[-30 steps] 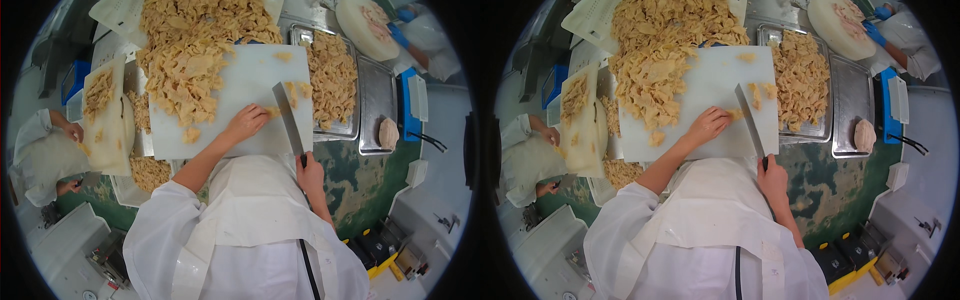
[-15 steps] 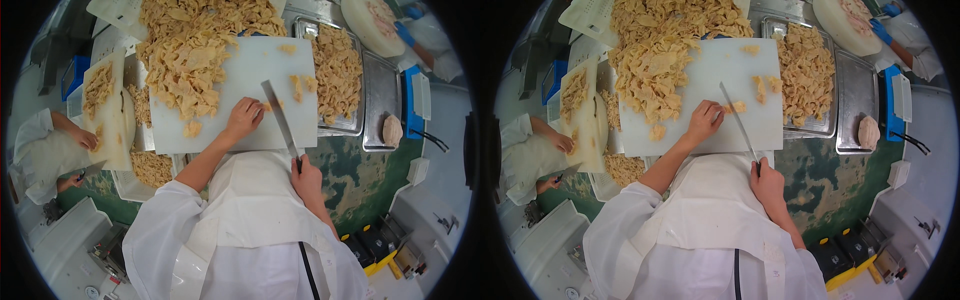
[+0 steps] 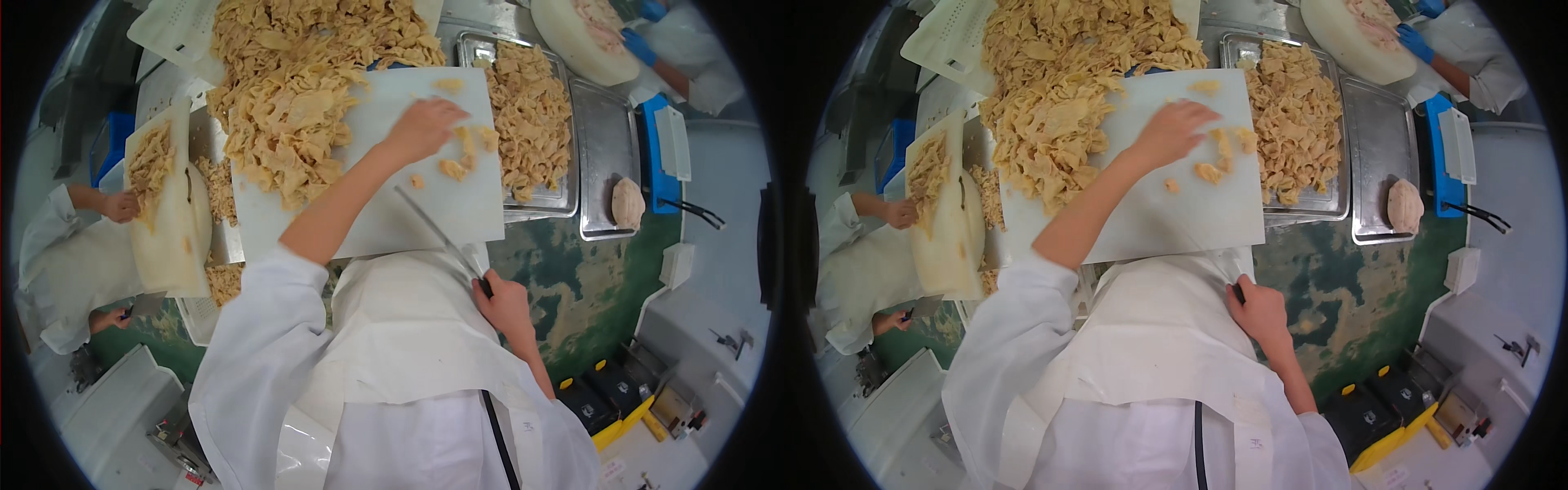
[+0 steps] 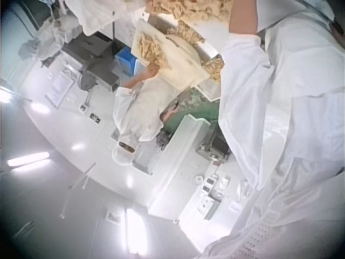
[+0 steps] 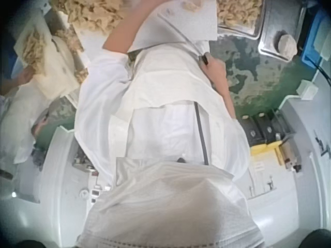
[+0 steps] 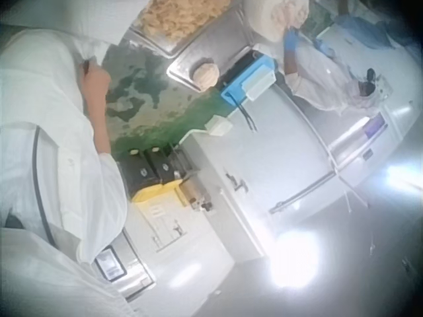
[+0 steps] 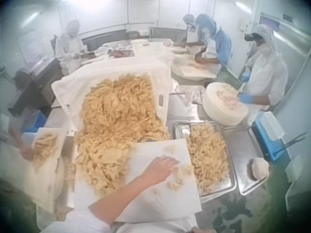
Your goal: The person uses a large knife to slice pieces of processed meat or skin on a cutting board, frequently reaching into a large bin to retrieve more pieces and placing the sliced items onto metal trays.
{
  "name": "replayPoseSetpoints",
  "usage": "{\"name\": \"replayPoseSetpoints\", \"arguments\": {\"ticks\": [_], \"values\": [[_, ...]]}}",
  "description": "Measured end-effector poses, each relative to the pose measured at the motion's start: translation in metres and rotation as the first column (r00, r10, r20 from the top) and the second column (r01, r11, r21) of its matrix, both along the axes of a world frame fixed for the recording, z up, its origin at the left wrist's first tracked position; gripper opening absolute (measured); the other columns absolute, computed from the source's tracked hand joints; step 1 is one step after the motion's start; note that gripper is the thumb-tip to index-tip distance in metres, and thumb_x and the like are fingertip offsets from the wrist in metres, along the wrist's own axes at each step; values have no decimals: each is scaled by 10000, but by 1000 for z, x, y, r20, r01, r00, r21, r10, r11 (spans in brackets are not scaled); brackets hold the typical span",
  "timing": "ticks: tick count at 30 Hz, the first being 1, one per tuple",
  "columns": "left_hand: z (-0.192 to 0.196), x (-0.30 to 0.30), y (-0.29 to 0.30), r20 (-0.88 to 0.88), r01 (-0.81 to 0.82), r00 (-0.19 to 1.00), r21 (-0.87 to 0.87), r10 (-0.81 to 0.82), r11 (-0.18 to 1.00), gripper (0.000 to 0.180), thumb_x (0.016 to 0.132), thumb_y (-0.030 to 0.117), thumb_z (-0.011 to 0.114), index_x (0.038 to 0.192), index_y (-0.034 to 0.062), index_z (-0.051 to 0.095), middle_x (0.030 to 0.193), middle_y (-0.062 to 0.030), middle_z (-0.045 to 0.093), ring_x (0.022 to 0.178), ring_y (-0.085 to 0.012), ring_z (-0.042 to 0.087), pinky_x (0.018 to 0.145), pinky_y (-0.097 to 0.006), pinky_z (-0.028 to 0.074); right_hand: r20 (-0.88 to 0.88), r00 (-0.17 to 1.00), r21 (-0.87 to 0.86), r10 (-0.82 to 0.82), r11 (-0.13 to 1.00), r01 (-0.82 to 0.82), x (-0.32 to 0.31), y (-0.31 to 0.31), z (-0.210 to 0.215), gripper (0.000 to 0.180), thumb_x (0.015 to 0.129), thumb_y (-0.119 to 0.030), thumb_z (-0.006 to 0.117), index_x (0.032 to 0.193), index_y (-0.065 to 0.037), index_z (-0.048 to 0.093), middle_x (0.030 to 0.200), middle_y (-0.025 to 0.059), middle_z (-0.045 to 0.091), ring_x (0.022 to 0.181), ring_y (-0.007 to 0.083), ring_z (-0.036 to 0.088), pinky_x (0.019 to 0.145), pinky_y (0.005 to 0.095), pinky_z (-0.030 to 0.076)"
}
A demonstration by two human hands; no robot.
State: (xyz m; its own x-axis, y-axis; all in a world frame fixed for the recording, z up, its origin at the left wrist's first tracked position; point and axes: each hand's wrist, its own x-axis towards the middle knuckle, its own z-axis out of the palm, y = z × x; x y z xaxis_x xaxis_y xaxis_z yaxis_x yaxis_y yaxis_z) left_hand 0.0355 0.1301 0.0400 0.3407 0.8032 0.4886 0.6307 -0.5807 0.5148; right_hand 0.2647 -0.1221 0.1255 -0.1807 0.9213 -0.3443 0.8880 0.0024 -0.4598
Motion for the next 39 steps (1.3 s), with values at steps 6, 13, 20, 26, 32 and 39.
{"name": "replayPoseSetpoints", "arguments": {"ticks": [6, 13, 20, 26, 32, 39], "values": [[-19, 27, 38, -224, 510, 806, -208, -548, 835, 185, 855, 183, 696, 1013, 97, 650, 972, -62, 662, 970, -217, 611, 846, -350, 471, 5, 995, 15, 100, 995, -100, -5, 14, -11, 238, 896, -277, 616, 818, -61, 552, 585, 161, 595, 570, 377, 612, 535, 470, 481], [-11, 3, 31, 554, 401, 830, -676, 68, 618, 151, 979, 204, 607, 1009, 58, 588, 912, 17, 613, 820, -62, 534, 730, -238, 458, -30, 989, 2, -143, 990, 144, 14, 31, -16, 266, 876, -289, 657, 848, -33, 592, 665, 211, 619, 663, 428, 614, 592, 491, 483], [11, -7, -5, 554, 314, 833, -489, 11, 814, 143, 930, 177, 660, 1014, 83, 592, 985, -25, 637, 922, -111, 589, 793, -267, 473, -20, 912, 43, -410, 911, 410, 36, 72, -14, 274, 909, -295, 620, 902, -25, 577, 693, 235, 622, 702, 463, 605, 615, 520, 472], [-28, -12, -74, -135, 165, 978, 36, -159, 986, 247, 783, 88, 739, 997, 100, 615, 1107, -47, 641, 1023, -254, 603, 863, -364, 479, -67, 940, 42, -335, 940, 338, 23, 64, -18, 279, 928, -288, 597, 858, -21, 554, 652, 223, 606, 666, 455, 598, 580, 512, 457], [-38, -9, -88, -40, -142, 989, 5, 142, 990, 177, 793, 94, 715, 939, 81, 617, 967, -35, 632, 921, -236, 584, 775, -368, 460, 9, 962, 80, -273, 959, 271, 11, 69, -3, 274, 931, -286, 599, 837, -35, 540, 614, 192, 599, 619, 433, 601, 551, 510, 450], [-44, -12, -93, 97, -227, 969, 3, 226, 974, 199, 738, 53, 741, 894, 86, 621, 887, -33, 618, 826, -230, 591, 725, -365, 460, 41, 996, 108, -80, 991, 76, -1, 67, -13, 247, 946, -266, 579, 862, -40, 528, 600, 190, 598, 593, 420, 607, 540, 514, 462]]}}
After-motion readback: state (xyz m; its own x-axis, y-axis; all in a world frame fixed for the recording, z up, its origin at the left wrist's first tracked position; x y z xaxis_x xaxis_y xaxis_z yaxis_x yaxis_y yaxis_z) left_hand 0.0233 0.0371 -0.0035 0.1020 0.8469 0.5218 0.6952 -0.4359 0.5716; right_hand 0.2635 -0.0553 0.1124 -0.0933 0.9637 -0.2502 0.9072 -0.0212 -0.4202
